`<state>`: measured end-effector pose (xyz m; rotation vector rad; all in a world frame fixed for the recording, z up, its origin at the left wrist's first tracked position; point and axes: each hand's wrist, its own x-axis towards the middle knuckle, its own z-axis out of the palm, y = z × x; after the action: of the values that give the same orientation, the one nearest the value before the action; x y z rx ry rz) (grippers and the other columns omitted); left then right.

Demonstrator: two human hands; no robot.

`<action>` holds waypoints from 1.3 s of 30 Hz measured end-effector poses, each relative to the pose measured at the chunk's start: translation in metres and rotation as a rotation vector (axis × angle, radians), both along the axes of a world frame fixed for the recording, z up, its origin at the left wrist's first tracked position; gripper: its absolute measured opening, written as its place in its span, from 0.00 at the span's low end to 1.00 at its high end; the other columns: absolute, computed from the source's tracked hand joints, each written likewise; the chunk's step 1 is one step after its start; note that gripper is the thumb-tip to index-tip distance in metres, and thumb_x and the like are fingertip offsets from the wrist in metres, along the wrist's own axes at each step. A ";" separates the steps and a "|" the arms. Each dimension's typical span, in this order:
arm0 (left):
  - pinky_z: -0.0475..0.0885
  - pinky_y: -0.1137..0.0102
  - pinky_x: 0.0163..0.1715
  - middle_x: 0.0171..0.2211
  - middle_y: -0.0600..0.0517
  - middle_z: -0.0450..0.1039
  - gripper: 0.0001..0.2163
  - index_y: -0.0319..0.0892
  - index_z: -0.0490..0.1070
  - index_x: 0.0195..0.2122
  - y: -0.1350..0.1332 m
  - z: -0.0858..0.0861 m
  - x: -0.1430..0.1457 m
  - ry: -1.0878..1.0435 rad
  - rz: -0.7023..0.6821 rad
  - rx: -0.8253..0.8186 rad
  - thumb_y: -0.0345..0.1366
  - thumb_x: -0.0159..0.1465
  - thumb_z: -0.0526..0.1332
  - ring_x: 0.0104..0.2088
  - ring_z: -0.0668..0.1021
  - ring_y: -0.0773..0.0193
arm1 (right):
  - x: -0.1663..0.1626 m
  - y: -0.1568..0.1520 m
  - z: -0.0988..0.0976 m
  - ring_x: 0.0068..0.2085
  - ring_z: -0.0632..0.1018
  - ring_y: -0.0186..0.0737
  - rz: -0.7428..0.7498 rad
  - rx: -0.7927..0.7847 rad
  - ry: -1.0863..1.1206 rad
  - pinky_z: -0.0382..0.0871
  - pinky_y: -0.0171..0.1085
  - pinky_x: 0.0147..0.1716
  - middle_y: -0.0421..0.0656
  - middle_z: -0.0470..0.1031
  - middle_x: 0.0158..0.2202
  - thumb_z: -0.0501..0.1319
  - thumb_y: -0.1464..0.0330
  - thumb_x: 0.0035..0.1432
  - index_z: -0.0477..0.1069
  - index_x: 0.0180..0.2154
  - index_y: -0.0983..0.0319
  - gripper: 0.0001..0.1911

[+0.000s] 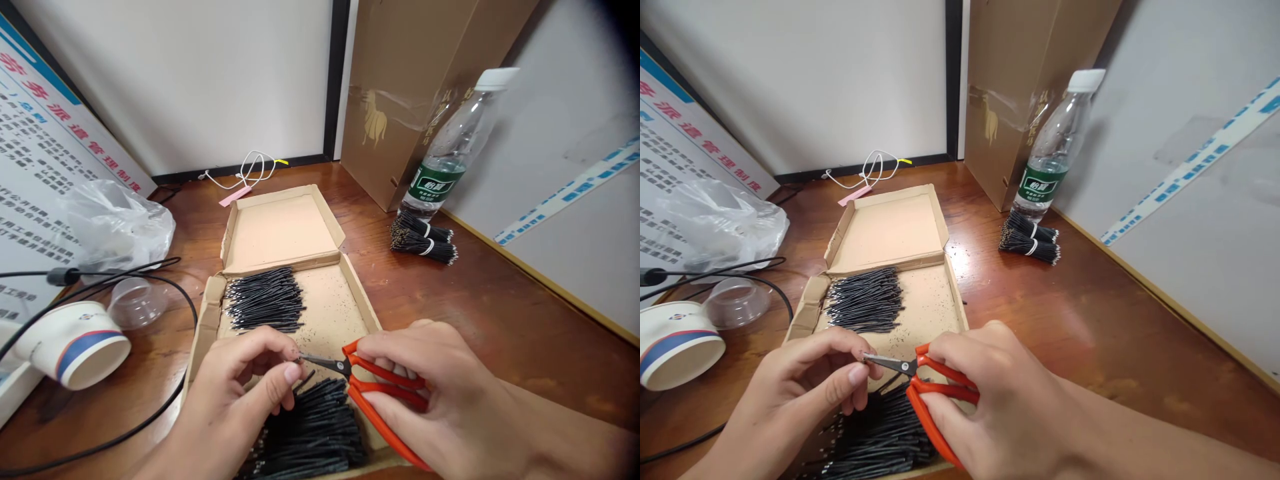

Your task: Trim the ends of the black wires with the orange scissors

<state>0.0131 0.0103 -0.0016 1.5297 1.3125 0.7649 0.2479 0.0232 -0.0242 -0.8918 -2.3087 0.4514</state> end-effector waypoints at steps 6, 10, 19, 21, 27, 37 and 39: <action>0.72 0.78 0.22 0.22 0.53 0.74 0.08 0.40 0.75 0.31 0.001 0.002 0.001 0.029 0.005 0.027 0.36 0.64 0.62 0.22 0.77 0.68 | 0.000 0.000 0.001 0.20 0.58 0.29 0.017 -0.040 -0.002 0.54 0.33 0.22 0.32 0.65 0.19 0.56 0.76 0.58 0.69 0.33 0.63 0.05; 0.72 0.78 0.22 0.22 0.53 0.74 0.08 0.40 0.75 0.31 0.002 0.002 0.001 0.017 -0.003 0.015 0.36 0.64 0.61 0.22 0.77 0.67 | -0.001 0.000 0.000 0.20 0.56 0.30 0.004 -0.043 -0.001 0.52 0.33 0.22 0.32 0.62 0.19 0.54 0.75 0.61 0.65 0.28 0.61 0.09; 0.71 0.79 0.23 0.25 0.55 0.75 0.06 0.42 0.76 0.34 -0.003 -0.008 -0.004 -0.052 -0.009 0.001 0.37 0.67 0.62 0.24 0.76 0.69 | -0.001 0.001 0.001 0.20 0.55 0.30 0.007 -0.010 -0.013 0.53 0.33 0.21 0.32 0.61 0.19 0.56 0.76 0.58 0.67 0.31 0.62 0.05; 0.71 0.80 0.23 0.26 0.55 0.75 0.06 0.42 0.76 0.34 -0.002 -0.009 -0.005 -0.061 -0.012 0.006 0.37 0.67 0.62 0.24 0.76 0.69 | -0.002 0.002 0.001 0.20 0.55 0.30 0.007 -0.017 -0.025 0.53 0.33 0.21 0.32 0.61 0.19 0.55 0.76 0.57 0.67 0.31 0.62 0.05; 0.71 0.79 0.24 0.26 0.55 0.75 0.07 0.42 0.76 0.34 -0.001 -0.009 -0.004 -0.051 -0.013 -0.001 0.37 0.67 0.62 0.25 0.77 0.69 | -0.001 0.001 0.001 0.20 0.56 0.31 -0.009 -0.013 -0.028 0.54 0.33 0.22 0.33 0.63 0.19 0.55 0.74 0.61 0.65 0.27 0.60 0.09; 0.71 0.78 0.25 0.25 0.54 0.75 0.08 0.42 0.76 0.34 -0.002 -0.005 -0.003 -0.036 -0.017 -0.003 0.37 0.68 0.61 0.25 0.76 0.68 | 0.000 0.000 0.003 0.19 0.57 0.30 0.012 -0.002 -0.016 0.53 0.33 0.21 0.33 0.63 0.18 0.56 0.76 0.58 0.70 0.34 0.63 0.06; 0.71 0.78 0.25 0.25 0.54 0.75 0.07 0.42 0.77 0.34 -0.002 -0.006 -0.003 -0.035 -0.018 -0.003 0.36 0.68 0.61 0.25 0.76 0.68 | 0.000 0.000 0.003 0.19 0.56 0.30 0.019 -0.019 -0.023 0.53 0.33 0.21 0.32 0.61 0.18 0.56 0.76 0.58 0.68 0.32 0.62 0.05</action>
<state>0.0100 0.0088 -0.0078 1.5172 1.2718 0.7740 0.2479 0.0233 -0.0209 -0.8893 -2.3393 0.4745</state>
